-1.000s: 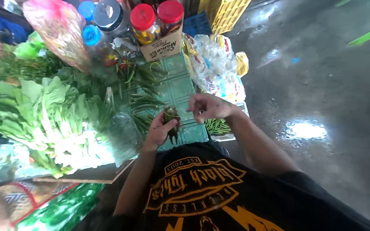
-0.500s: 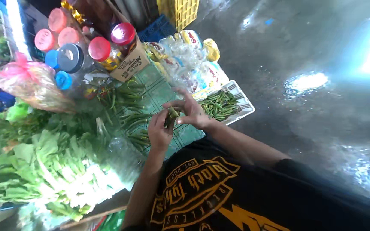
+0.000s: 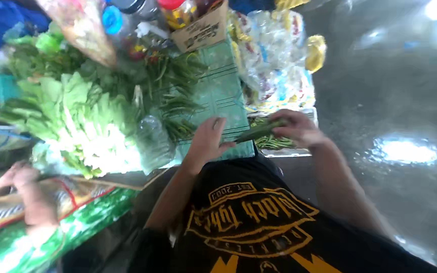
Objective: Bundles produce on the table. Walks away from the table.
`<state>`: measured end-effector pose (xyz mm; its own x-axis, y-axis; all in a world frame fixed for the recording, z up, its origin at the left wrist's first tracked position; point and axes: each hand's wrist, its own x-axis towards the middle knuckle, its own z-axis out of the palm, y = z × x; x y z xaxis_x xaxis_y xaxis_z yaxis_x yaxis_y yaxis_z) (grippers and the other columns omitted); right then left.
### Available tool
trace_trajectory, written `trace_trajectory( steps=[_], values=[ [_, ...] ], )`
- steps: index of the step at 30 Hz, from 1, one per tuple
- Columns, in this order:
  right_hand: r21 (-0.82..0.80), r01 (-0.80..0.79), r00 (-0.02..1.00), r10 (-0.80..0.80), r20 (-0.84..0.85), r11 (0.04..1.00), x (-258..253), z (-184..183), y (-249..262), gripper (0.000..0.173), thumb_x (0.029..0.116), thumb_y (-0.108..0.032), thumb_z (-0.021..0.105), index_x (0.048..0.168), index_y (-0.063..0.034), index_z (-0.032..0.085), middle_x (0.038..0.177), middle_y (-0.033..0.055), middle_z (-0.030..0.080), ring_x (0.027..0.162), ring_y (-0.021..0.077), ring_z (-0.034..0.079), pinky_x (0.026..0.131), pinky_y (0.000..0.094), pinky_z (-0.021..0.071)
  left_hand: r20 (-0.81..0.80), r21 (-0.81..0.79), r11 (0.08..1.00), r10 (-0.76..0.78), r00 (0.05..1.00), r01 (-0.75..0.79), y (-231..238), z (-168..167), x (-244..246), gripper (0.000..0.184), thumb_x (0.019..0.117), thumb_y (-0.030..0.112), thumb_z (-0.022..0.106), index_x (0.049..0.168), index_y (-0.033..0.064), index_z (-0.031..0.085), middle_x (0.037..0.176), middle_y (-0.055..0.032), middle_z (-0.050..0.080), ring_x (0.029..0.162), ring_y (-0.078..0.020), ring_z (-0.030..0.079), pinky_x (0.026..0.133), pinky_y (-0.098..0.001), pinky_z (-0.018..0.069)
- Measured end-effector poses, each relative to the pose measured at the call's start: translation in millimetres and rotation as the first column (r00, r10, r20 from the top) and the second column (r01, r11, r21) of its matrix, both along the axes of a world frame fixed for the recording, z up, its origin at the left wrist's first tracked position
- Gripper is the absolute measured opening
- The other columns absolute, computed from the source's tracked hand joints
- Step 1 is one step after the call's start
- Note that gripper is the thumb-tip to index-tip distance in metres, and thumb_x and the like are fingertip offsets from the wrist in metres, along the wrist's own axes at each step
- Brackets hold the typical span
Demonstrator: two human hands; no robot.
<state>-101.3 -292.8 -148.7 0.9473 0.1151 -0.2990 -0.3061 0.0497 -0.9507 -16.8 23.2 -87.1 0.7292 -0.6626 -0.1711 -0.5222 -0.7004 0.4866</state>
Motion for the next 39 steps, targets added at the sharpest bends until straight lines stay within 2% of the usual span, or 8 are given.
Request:
trace_trajectory(
  steps=[5,8,10,12,18,23,35,39],
  values=[
    [-0.207,0.109,0.838,-0.202,-0.508,0.972,-40.8,-71.9,-92.2,0.037,0.0935,-0.006,0.06,0.13,-0.0101,0.06,0.091,0.0069,0.067,0.063,0.0127,0.062,0.057,0.029,0.0559,-0.035,0.241,0.91,0.357,0.934,-0.338,75.3,-21.8,20.2,0.029,0.1026,0.026,0.06,0.126,0.0102,0.068,0.13,-0.0185,0.063,0.125,-0.0395,0.057,0.104,-0.0591,0.0477],
    [-0.39,-0.049,0.741,-0.228,-0.631,0.92,-49.4,-116.2,-114.1,0.074,0.0956,-0.012,0.071,0.158,-0.0273,0.033,0.127,0.0204,0.061,0.097,0.0322,0.068,0.078,0.0486,0.0583,-0.054,0.202,0.879,0.451,0.891,-0.433,102.7,-33.9,39.4,0.027,0.1035,0.019,0.056,0.124,0.0076,0.069,0.128,-0.0174,0.065,0.126,-0.0377,0.057,0.108,-0.0561,0.0462],
    [-0.557,-0.184,0.742,-0.257,-0.619,0.81,-55.5,-148.2,-117.8,0.093,0.0848,-0.011,0.084,0.16,-0.012,0.029,0.14,0.0331,0.053,0.123,0.0482,0.057,0.098,0.0654,0.0491,0.035,0.285,0.871,0.408,0.912,-0.4,106.8,-34.2,52.8,0.026,0.1024,0.016,0.058,0.126,0.0101,0.068,0.13,-0.0168,0.064,0.128,-0.0382,0.056,0.107,-0.0562,0.0467],
    [-0.616,-0.187,0.746,-0.298,-0.596,0.765,-55.8,-155.0,-102.4,0.082,0.0872,-0.013,0.082,0.154,-0.0009,0.036,0.141,0.0347,0.053,0.129,0.0486,0.055,0.106,0.0645,0.0453,0.116,0.394,0.855,0.318,0.941,-0.337,105.9,-36.9,65.3,0.034,0.0982,0.014,0.063,0.132,0.0148,0.066,0.134,-0.016,0.062,0.131,-0.0388,0.054,0.106,-0.0584,0.0457],
    [-0.494,-0.154,0.883,-0.106,-0.458,0.856,-12.2,-108.4,11.9,0.039,0.1017,-0.023,0.065,0.134,-0.0006,0.059,0.125,0.0245,0.066,0.112,0.0376,0.067,0.098,0.0588,0.0533,0.156,0.331,0.855,0.367,0.917,-0.399,87.9,-57.6,105.1,0.046,0.0992,0.015,0.061,0.145,0.0139,0.055,0.148,-0.0188,0.052,0.134,-0.0413,0.051,0.104,-0.0582,0.0492],
    [-0.546,0.029,0.971,-0.154,-0.185,0.838,22.8,-56.9,78.6,0.025,0.101,-0.018,0.064,0.118,0.0003,0.065,0.105,0.0186,0.07,0.091,0.03,0.07,0.086,0.0532,0.0582,-0.024,0.281,0.656,0.735,0.678,-0.701,73.1,-62.7,137.3,0.055,0.087,0.022,0.071,0.136,0.0033,0.057,0.144,-0.0269,0.049,0.122,-0.0431,0.059,0.094,-0.061,0.0543],
    [-0.658,-0.103,0.993,0.11,-0.031,0.746,142.3,-0.8,173.4,0.02,0.0977,-0.021,0.068,0.11,-0.0045,0.072,0.099,0.012,0.073,0.09,0.0241,0.072,0.086,0.0488,0.0594,-0.011,0.238,0.88,0.426,0.905,-0.412,90.0,-75.6,109.9,0.034,0.0891,0.009,0.072,0.122,0.0164,0.068,0.126,-0.0193,0.065,0.118,-0.0453,0.059,0.092,-0.0665,0.0499],
    [-0.816,-0.165,0.963,0.27,-0.011,0.554,234.3,13.0,226.0,0.032,0.0991,-0.025,0.061,0.127,-0.0113,0.07,0.123,0.0156,0.069,0.113,0.0321,0.067,0.097,0.0554,0.0545,-0.01,0.247,0.877,0.428,0.904,-0.413,91.4,-75.1,104.6,0.029,0.0908,0.008,0.069,0.117,0.0183,0.071,0.13,-0.0177,0.063,0.124,-0.0421,0.056,0.098,-0.0652,0.0469]
  ],
)
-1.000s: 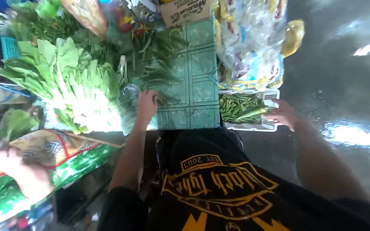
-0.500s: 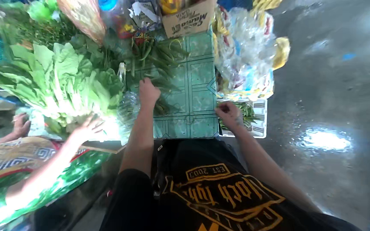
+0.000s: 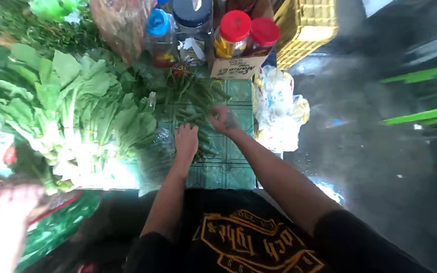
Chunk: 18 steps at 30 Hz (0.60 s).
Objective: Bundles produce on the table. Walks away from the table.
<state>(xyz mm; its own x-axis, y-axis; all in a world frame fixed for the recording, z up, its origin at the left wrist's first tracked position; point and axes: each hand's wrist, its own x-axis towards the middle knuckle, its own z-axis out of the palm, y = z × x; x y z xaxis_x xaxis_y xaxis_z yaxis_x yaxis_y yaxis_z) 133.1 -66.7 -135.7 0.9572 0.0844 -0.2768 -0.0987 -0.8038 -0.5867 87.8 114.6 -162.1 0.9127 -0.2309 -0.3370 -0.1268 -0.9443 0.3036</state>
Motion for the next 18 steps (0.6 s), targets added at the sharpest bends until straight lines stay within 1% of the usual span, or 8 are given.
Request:
trace_trajectory(
  steps=[3,6,8,10,13,15,16,18],
  values=[
    [-0.213,-0.026,0.996,0.007,-0.092,0.977,57.7,3.1,37.6,0.043,0.0987,-0.031,0.062,0.14,-0.0169,0.061,0.145,0.0182,0.054,0.122,0.0393,0.062,0.095,0.0609,0.0544,-0.099,-0.086,0.989,0.108,0.989,-0.117,1.6,11.6,0.7,0.041,0.0921,0.012,0.069,0.132,0.0145,0.063,0.141,-0.0195,0.055,0.131,-0.0414,0.051,0.102,-0.0593,0.0488],
    [-0.4,-0.127,0.984,0.065,-0.165,0.908,90.5,-3.5,59.2,0.046,0.0987,-0.035,0.062,0.139,-0.0138,0.061,0.149,0.0233,0.05,0.115,0.0458,0.064,0.088,0.0662,0.0547,-0.168,-0.369,0.868,0.289,0.943,-0.332,10.4,21.0,6.5,0.044,0.1028,0.019,0.057,0.145,0.0085,0.051,0.141,-0.0193,0.055,0.128,-0.0345,0.057,0.104,-0.0517,0.0511],
    [-0.475,-0.146,0.985,0.082,-0.154,0.868,98.2,-5.3,67.4,0.044,0.0966,-0.034,0.063,0.134,-0.0119,0.064,0.144,0.0228,0.055,0.117,0.0461,0.063,0.09,0.0677,0.0519,-0.274,-0.612,0.632,0.395,0.877,-0.476,17.7,18.8,9.2,0.043,0.1051,0.021,0.055,0.144,0.0036,0.048,0.131,-0.0178,0.061,0.115,-0.0272,0.065,0.098,-0.0454,0.0562],
    [-0.455,-0.096,0.995,0.071,-0.071,0.885,91.2,0.8,69.4,0.044,0.0943,-0.037,0.062,0.128,-0.01,0.068,0.136,0.021,0.062,0.118,0.0428,0.063,0.093,0.0664,0.0502,-0.476,-0.734,0.279,0.438,0.763,-0.619,19.9,19.7,11.8,0.049,0.1044,0.029,0.059,0.143,0.0014,0.045,0.12,-0.0177,0.066,0.102,-0.024,0.069,0.089,-0.0424,0.0582],
    [-0.185,-0.092,0.984,0.118,0.136,0.979,46.2,18.5,66.1,0.038,0.0935,-0.039,0.065,0.11,-0.0054,0.072,0.109,0.018,0.07,0.101,0.0368,0.069,0.084,0.0621,0.0544,-0.769,-0.631,-0.202,0.294,0.568,-0.749,17.1,27.9,15.8,0.058,0.1057,0.033,0.056,0.153,0.0077,0.035,0.132,-0.019,0.062,0.115,-0.0286,0.065,0.097,-0.0465,0.055],
    [0.071,-0.108,0.986,0.098,0.137,0.992,21.5,23.1,60.7,0.038,0.0974,-0.044,0.062,0.099,-0.0097,0.077,0.092,0.0076,0.074,0.086,0.0229,0.071,0.08,0.0511,0.0594,-0.844,-0.536,-0.382,0.257,0.471,-0.752,9.6,29.1,18.9,0.046,0.1094,0.034,0.047,0.149,0.0118,0.042,0.119,-0.0155,0.067,0.104,-0.027,0.068,0.089,-0.0463,0.0582],
    [0.169,-0.075,0.994,0.059,0.095,0.983,17.6,21.1,58.2,0.04,0.0999,-0.043,0.059,0.096,-0.0081,0.077,0.088,0.0074,0.073,0.082,0.0211,0.071,0.079,0.0488,0.0594,-0.856,-0.516,-0.427,0.281,0.433,-0.743,6.1,29.5,19.0,0.038,0.111,0.032,0.043,0.141,0.0098,0.047,0.104,-0.0135,0.068,0.09,-0.0255,0.069,0.08,-0.0444,0.0601],
    [0.194,0.02,1.0,-0.017,-0.02,0.981,28.9,19.7,55.1,0.045,0.1051,-0.043,0.052,0.098,-0.0046,0.075,0.088,0.0118,0.071,0.083,0.0258,0.068,0.08,0.0518,0.0563,-0.861,-0.508,-0.472,0.287,0.42,-0.721,1.7,27.2,16.3,0.021,0.1122,0.025,0.038,0.12,0.0096,0.048,0.076,-0.0042,0.055,0.061,-0.0173,0.057,0.06,-0.0355,0.0553]
  ],
)
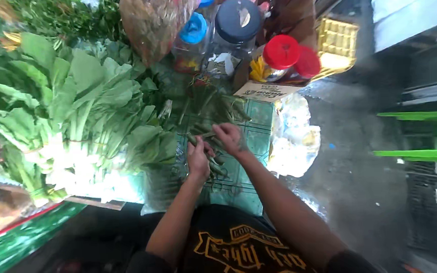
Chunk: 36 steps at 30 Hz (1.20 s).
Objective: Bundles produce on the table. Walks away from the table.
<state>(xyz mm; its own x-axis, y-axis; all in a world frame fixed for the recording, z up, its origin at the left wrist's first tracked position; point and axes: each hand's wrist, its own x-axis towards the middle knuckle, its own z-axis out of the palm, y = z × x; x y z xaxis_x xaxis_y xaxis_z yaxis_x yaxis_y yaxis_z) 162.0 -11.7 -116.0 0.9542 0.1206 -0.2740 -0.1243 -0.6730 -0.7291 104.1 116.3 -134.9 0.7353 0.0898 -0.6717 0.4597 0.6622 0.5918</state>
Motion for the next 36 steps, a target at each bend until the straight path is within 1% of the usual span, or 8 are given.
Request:
trace_trajectory(
  steps=[6,11,18,22,25,28,30,36],
  values=[
    [-0.288,0.208,0.971,-0.232,-0.049,0.935,69.8,-18.2,-20.2,0.032,0.1027,-0.024,0.052,0.123,-0.0079,0.069,0.121,0.0195,0.069,0.116,0.0368,0.065,0.098,0.0597,0.052,0.057,-0.05,0.988,-0.145,0.988,0.148,9.6,12.3,-23.4,0.032,0.1134,0.033,0.026,0.115,0.0104,0.049,0.061,0.0034,0.041,0.046,-0.0095,0.043,0.045,-0.0259,0.0452],
    [-0.393,0.127,0.986,-0.161,-0.053,0.911,46.0,-44.9,-46.6,0.062,0.095,-0.037,0.067,0.149,-0.0116,0.051,0.127,0.0224,0.067,0.114,0.0424,0.065,0.096,0.0647,0.0515,0.132,-0.058,0.966,-0.244,0.961,0.254,35.8,19.4,-46.8,0.033,0.1118,0.029,0.027,0.11,0.0075,0.051,0.06,0.0051,0.041,0.045,-0.0077,0.042,0.045,-0.0248,0.045],
    [-0.228,0.171,0.98,-0.189,-0.056,0.959,33.7,-44.9,-41.5,0.046,0.1002,-0.033,0.058,0.136,-0.0036,0.058,0.112,0.0171,0.072,0.1,0.0314,0.071,0.09,0.0547,0.057,0.153,-0.074,0.959,-0.262,0.953,0.275,38.2,15.8,-59.1,0.018,0.1094,0.021,0.042,0.106,0.0066,0.052,0.061,0.0037,0.042,0.048,-0.0089,0.044,0.049,-0.0262,0.0468],
    [-0.502,0.234,0.972,-0.217,0.092,0.832,37.3,-34.6,-26.4,0.044,0.0921,-0.033,0.06,0.127,-0.0087,0.067,0.128,0.0229,0.062,0.121,0.0426,0.057,0.097,0.0624,0.0469,0.173,-0.064,0.957,-0.268,0.948,0.283,40.9,15.4,-64.0,0.015,0.1081,0.019,0.045,0.109,0.0056,0.052,0.063,0.0021,0.045,0.049,-0.0101,0.046,0.05,-0.0275,0.0484],
    [-0.55,0.19,0.974,-0.086,0.209,0.813,61.8,-32.7,-0.4,0.037,0.0955,-0.039,0.061,0.118,-0.0117,0.073,0.119,0.0212,0.067,0.115,0.0414,0.063,0.094,0.0593,0.0522,0.195,-0.073,0.95,-0.286,0.938,0.305,41.0,10.4,-63.7,0.019,0.1094,0.022,0.043,0.115,0.0057,0.05,0.065,0.0017,0.044,0.051,-0.0106,0.047,0.051,-0.0277,0.0493],
    [-0.526,0.084,0.993,-0.116,-0.029,0.846,93.2,-26.1,37.4,0.038,0.1004,-0.04,0.056,0.121,-0.0115,0.069,0.108,0.0167,0.073,0.101,0.0374,0.071,0.082,0.0611,0.0568,0.194,-0.057,0.945,-0.307,0.932,0.323,37.7,9.3,-61.8,0.024,0.1103,0.024,0.038,0.122,0.005,0.048,0.068,0.0007,0.046,0.053,-0.0116,0.049,0.053,-0.0291,0.0503],
    [-0.56,0.069,0.951,-0.223,-0.213,0.826,107.1,-19.8,59.7,0.049,0.0998,-0.039,0.056,0.138,-0.008,0.057,0.12,0.0207,0.07,0.109,0.0402,0.069,0.087,0.0622,0.0554,0.188,-0.049,0.943,-0.314,0.931,0.328,36.6,11.9,-57.9,0.026,0.1101,0.024,0.038,0.123,0.0044,0.048,0.07,-0.0003,0.049,0.056,-0.0126,0.052,0.055,-0.03,0.052],
    [-0.341,0.231,0.927,-0.313,-0.206,0.911,117.2,-33.6,42.9,0.065,0.0858,-0.039,0.077,0.135,-0.0012,0.059,0.131,0.0247,0.062,0.123,0.0401,0.061,0.101,0.0618,0.0493,0.213,0.024,0.915,-0.399,0.892,0.404,52.2,16.8,-57.4,0.02,0.1055,0.017,0.05,0.118,0.0015,0.052,0.073,-0.0031,0.053,0.06,-0.0158,0.056,0.061,-0.0339,0.0552]
  ],
)
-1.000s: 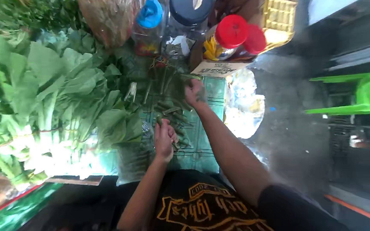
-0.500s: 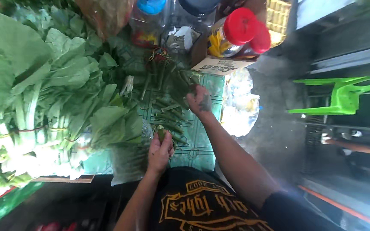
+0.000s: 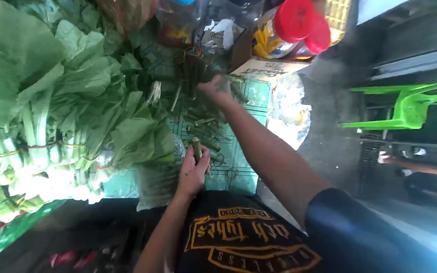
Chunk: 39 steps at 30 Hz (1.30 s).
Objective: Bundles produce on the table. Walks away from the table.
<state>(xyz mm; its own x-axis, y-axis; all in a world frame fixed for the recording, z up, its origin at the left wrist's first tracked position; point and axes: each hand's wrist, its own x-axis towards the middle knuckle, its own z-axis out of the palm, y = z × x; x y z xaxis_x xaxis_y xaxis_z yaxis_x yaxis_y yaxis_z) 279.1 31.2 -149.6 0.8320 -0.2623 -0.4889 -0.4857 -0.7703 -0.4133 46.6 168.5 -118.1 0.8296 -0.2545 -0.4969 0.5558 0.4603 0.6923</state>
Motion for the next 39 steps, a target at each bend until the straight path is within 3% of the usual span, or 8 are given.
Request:
trace_trajectory(
  steps=[7,13,19,23,29,33,36,39],
  values=[
    [0.514,0.026,0.999,-0.038,0.012,0.857,-23.6,28.5,-64.1,0.038,0.0923,-0.021,0.067,0.127,-0.0064,0.063,0.097,0.0055,0.066,0.066,0.0113,0.059,0.059,0.0314,0.054,-0.099,-0.086,0.981,-0.184,0.978,0.176,11.6,-4.7,-28.5,0.036,0.1098,0.035,0.034,0.129,0.0077,0.048,0.071,0.0024,0.048,0.056,-0.0111,0.051,0.054,-0.0288,0.0507],
    [0.592,-0.186,0.979,0.095,0.181,0.784,-123.6,49.3,-67.8,0.031,0.0829,-0.013,0.072,0.113,-0.0036,0.069,0.089,0.0038,0.071,0.075,0.0102,0.067,0.067,0.03,0.059,-0.005,-0.108,0.994,-0.015,1.0,0.014,-8.2,-5.0,-28.0,0.047,0.1057,0.029,0.052,0.141,0.0016,0.035,0.091,-0.0075,0.06,0.08,-0.0212,0.065,0.079,-0.0432,0.0601],
    [-0.021,-0.373,0.852,0.351,0.387,0.928,-132.8,24.1,-53.0,0.025,0.0918,-0.03,0.073,0.106,-0.0093,0.076,0.107,0.0131,0.067,0.094,0.025,0.066,0.08,0.0441,0.0579,-0.092,-0.144,0.982,0.107,0.99,-0.12,-3.0,-1.5,-36.6,0.039,0.1116,0.032,0.02,0.12,0.0088,0.051,0.077,-0.002,0.056,0.068,-0.0169,0.06,0.067,-0.0386,0.0583],
    [-0.258,-0.545,0.824,0.566,0.011,0.798,-152.4,-6.1,-28.6,0.026,0.0957,-0.03,0.063,0.104,-0.0084,0.075,0.108,0.0152,0.072,0.099,0.036,0.071,0.077,0.0586,0.058,-0.204,-0.136,0.974,0.153,0.967,-0.183,5.5,5.3,-40.7,0.039,0.1129,0.028,0.02,0.12,0.0055,0.051,0.094,-0.0122,0.066,0.086,-0.0301,0.071,0.077,-0.0532,0.0624],
    [-0.225,-0.463,0.855,0.499,0.143,0.857,-180.1,-6.6,-37.0,0.032,0.0936,-0.036,0.061,0.096,-0.0071,0.074,0.095,0.0125,0.072,0.084,0.0322,0.072,0.068,0.0551,0.058,-0.112,-0.043,0.983,0.175,0.978,-0.181,9.5,8.9,-40.0,0.03,0.1113,0.02,0.038,0.135,0.0023,0.044,0.11,-0.0208,0.067,0.103,-0.0384,0.07,0.089,-0.0579,0.0601],
    [0.14,-0.44,0.865,0.376,0.333,0.887,-204.4,54.7,-34.3,0.021,0.0865,-0.028,0.071,0.093,-0.0087,0.077,0.076,0.0014,0.066,0.064,0.013,0.061,0.057,0.0354,0.0547,-0.091,0.018,0.983,0.181,0.979,-0.18,3.9,7.4,-36.9,0.055,0.1004,0.025,0.064,0.141,0.0027,0.034,0.115,-0.0159,0.064,0.103,-0.0298,0.069,0.09,-0.0481,0.061],
    [0.438,-0.45,0.89,0.352,0.289,0.778,-212.3,70.4,-38.5,0.024,0.0914,-0.034,0.074,0.086,-0.0104,0.078,0.075,-0.0034,0.07,0.064,0.0026,0.063,0.059,0.0237,0.0562,-0.087,0.058,0.97,0.241,0.967,-0.237,-2.5,7.9,-30.7,0.038,0.1073,0.029,0.051,0.137,0.007,0.043,0.105,-0.0086,0.068,0.093,-0.0227,0.07,0.084,-0.0445,0.061],
    [0.25,-0.388,0.897,0.302,0.322,0.887,-183.4,52.2,-41.6,0.026,0.0992,-0.032,0.065,0.096,-0.0098,0.078,0.085,0.0032,0.073,0.075,0.0117,0.068,0.07,0.0344,0.0595,-0.071,0.07,0.958,0.283,0.956,-0.279,-2.9,9.0,-23.1,0.025,0.1116,0.023,0.035,0.126,0.0079,0.049,0.088,-0.0055,0.064,0.075,-0.0215,0.069,0.073,-0.0442,0.0633]
  ],
)
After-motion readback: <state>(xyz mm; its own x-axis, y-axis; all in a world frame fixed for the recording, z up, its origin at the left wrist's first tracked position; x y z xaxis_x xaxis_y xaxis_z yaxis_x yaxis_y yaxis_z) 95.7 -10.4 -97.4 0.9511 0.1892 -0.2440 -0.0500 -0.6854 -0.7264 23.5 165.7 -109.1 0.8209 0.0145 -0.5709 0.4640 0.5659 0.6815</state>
